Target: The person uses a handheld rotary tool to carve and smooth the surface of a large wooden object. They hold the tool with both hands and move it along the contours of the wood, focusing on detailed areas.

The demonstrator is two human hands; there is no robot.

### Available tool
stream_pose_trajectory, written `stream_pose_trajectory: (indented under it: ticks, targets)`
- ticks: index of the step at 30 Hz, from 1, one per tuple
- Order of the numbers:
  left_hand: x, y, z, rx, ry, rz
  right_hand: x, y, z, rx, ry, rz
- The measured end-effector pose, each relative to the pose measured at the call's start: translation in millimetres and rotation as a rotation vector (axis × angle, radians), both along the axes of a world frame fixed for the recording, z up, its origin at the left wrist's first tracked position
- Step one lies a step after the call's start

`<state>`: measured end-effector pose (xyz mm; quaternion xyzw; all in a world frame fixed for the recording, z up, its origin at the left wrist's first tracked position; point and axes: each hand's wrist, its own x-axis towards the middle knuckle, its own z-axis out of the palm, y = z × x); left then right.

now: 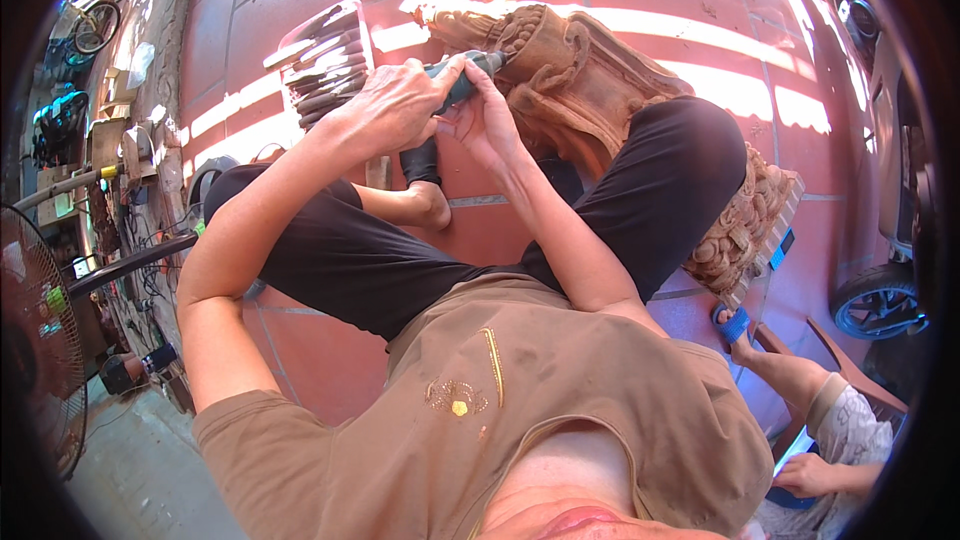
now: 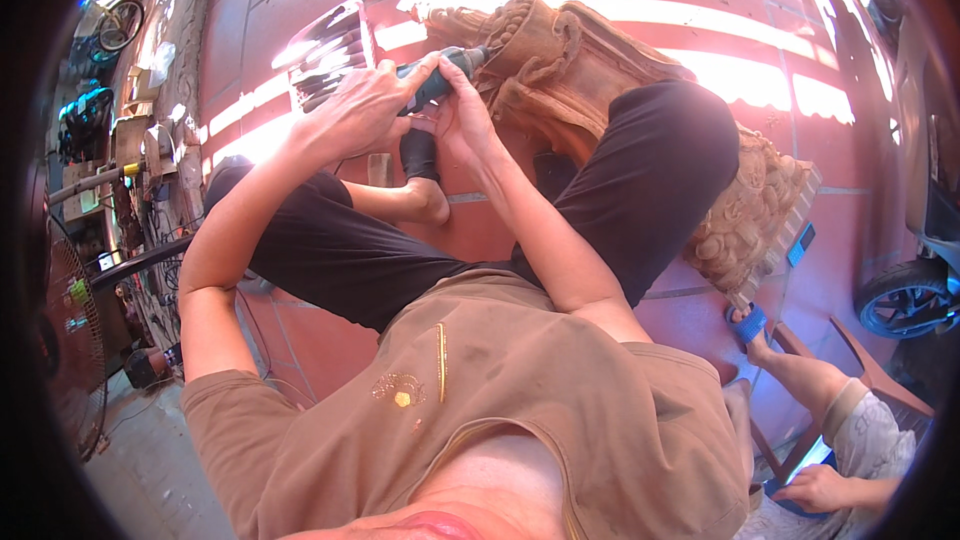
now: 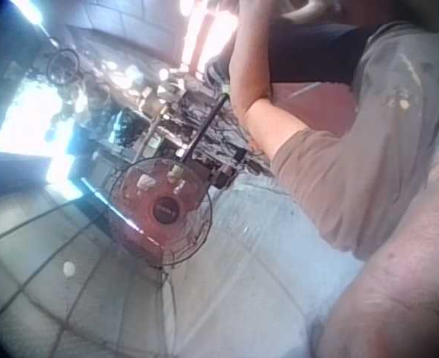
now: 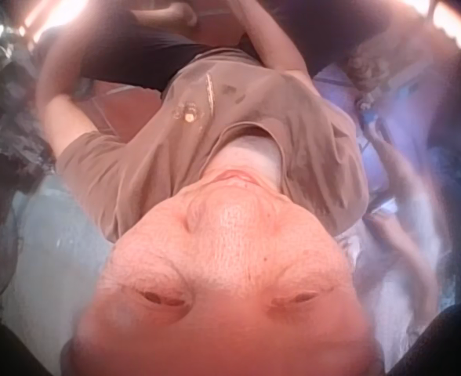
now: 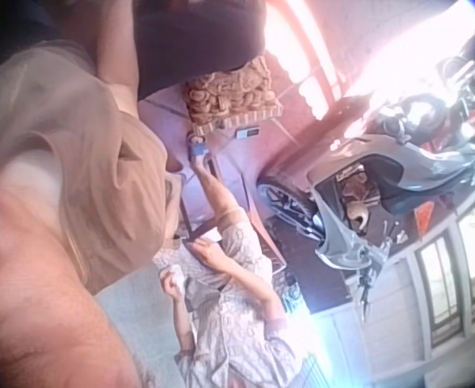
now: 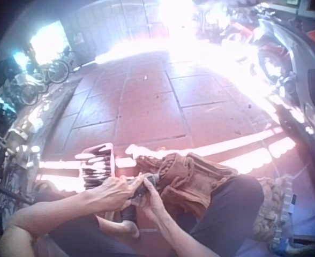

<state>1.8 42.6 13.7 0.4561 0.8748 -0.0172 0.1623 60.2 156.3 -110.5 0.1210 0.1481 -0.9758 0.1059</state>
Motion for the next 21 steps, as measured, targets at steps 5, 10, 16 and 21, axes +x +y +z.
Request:
stream_pose_trajectory:
  ticks: [5, 10, 16, 21]
  targets:
    - [3, -1, 4, -0.022, 0.012, -0.014, 1, -3, -2, -0.005, 0.011, 0.023]
    - [5, -11, 0, -0.007, 0.008, -0.019, 4, -9, -3, -0.024, -0.011, 0.066]
    - [5, -10, 4, 0.004, 0.021, -0.015, 1, -5, -1, -0.003, 0.023, 0.063]
    - [3, -4, -1, -0.003, 0.049, -0.009, 0, -1, 0, 0.029, 0.016, 0.008]
